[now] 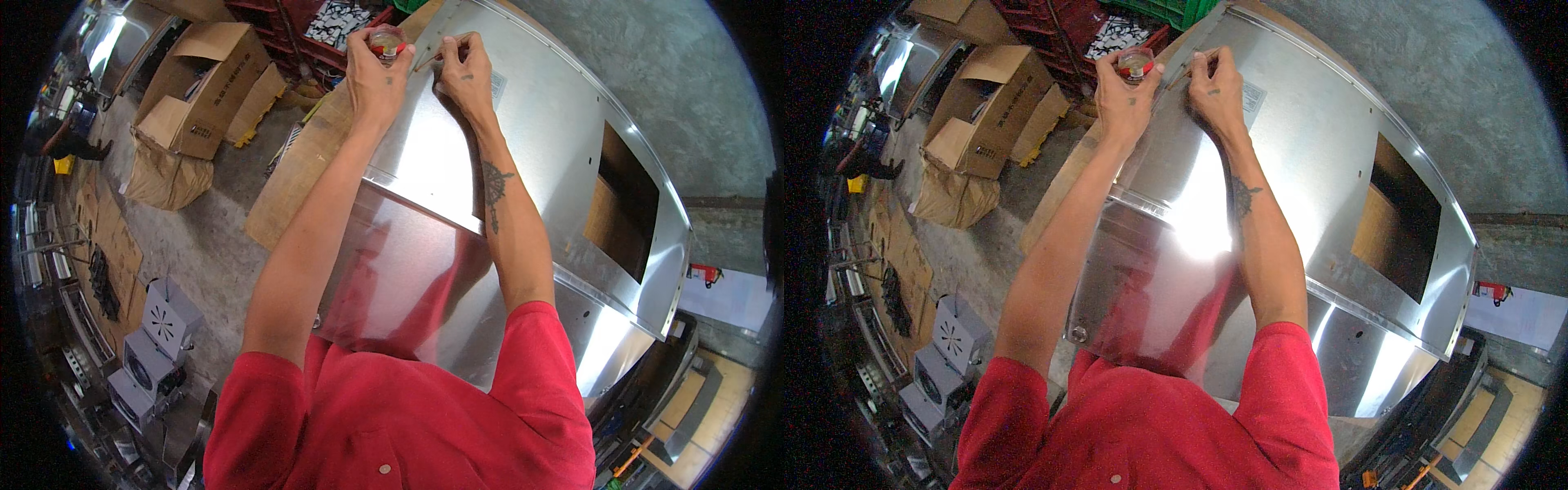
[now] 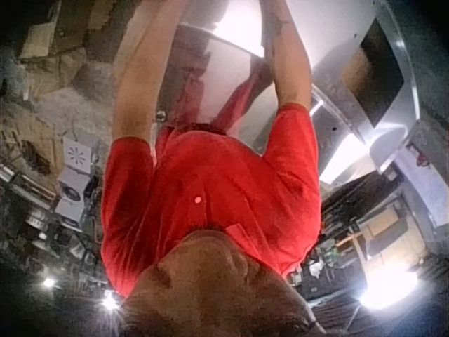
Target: The person applies a viscous substance from a small jar onto the seams and edges of a stainless steel metal enclosure using a small brush. They work along the top, side, and bottom edges, repeatedly dipping the brush into the jar to reload the substance.
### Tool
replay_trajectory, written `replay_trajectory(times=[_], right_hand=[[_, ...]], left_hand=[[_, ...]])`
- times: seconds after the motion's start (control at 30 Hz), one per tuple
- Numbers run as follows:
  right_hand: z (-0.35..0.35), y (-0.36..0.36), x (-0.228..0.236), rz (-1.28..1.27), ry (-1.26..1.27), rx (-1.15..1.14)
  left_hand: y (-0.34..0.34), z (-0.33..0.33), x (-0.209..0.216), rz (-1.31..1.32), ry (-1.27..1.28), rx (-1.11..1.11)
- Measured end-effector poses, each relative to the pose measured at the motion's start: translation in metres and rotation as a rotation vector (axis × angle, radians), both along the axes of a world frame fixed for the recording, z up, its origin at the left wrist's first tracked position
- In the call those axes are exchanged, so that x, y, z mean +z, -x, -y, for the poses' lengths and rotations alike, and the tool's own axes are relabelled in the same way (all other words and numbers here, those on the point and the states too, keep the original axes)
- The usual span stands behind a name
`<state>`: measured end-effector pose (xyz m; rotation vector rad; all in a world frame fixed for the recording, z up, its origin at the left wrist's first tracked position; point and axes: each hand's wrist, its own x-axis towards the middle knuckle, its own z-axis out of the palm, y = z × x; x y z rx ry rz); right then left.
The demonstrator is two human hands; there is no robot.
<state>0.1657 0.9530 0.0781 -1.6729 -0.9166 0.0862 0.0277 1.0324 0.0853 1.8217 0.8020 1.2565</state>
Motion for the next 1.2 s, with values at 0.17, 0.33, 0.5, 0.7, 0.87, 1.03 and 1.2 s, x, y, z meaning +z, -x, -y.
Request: replay_trajectory(times=[0.17,0.33,0.5,0.7,0.87,1.03,1.2], right_hand=[[0.001,0.002,0.003,0.014,-0.005,-0.008],[0.000,0.000,-0.001,0.033,-0.005,-0.003],[-0.002,-0.002,-0.004,0.042,-0.045,-0.010],[-0.004,-0.012,-0.002,-0.081,-0.165,-0.089],[-0.006,0.011,0.032,-0.063,-0.365,-0.107],[-0.009,0.028,0.037,0.040,-0.382,-0.078],[-0.005,0.033,0.039,0.162,-0.300,-0.086]], left_hand=[[0.000,-0.003,-0.002,-0.004,0.000,-0.010],[0.000,-0.001,-0.001,0.000,0.004,-0.018],[0.000,-0.003,-0.001,0.017,0.002,-0.030],[-0.002,0.000,-0.002,0.006,0.022,-0.027],[-0.003,-0.005,-0.003,0.008,-0.044,-0.040],[0.000,-0.001,0.000,-0.034,-0.083,-0.049],[0.000,0.001,0.004,-0.047,-0.062,-0.064]])
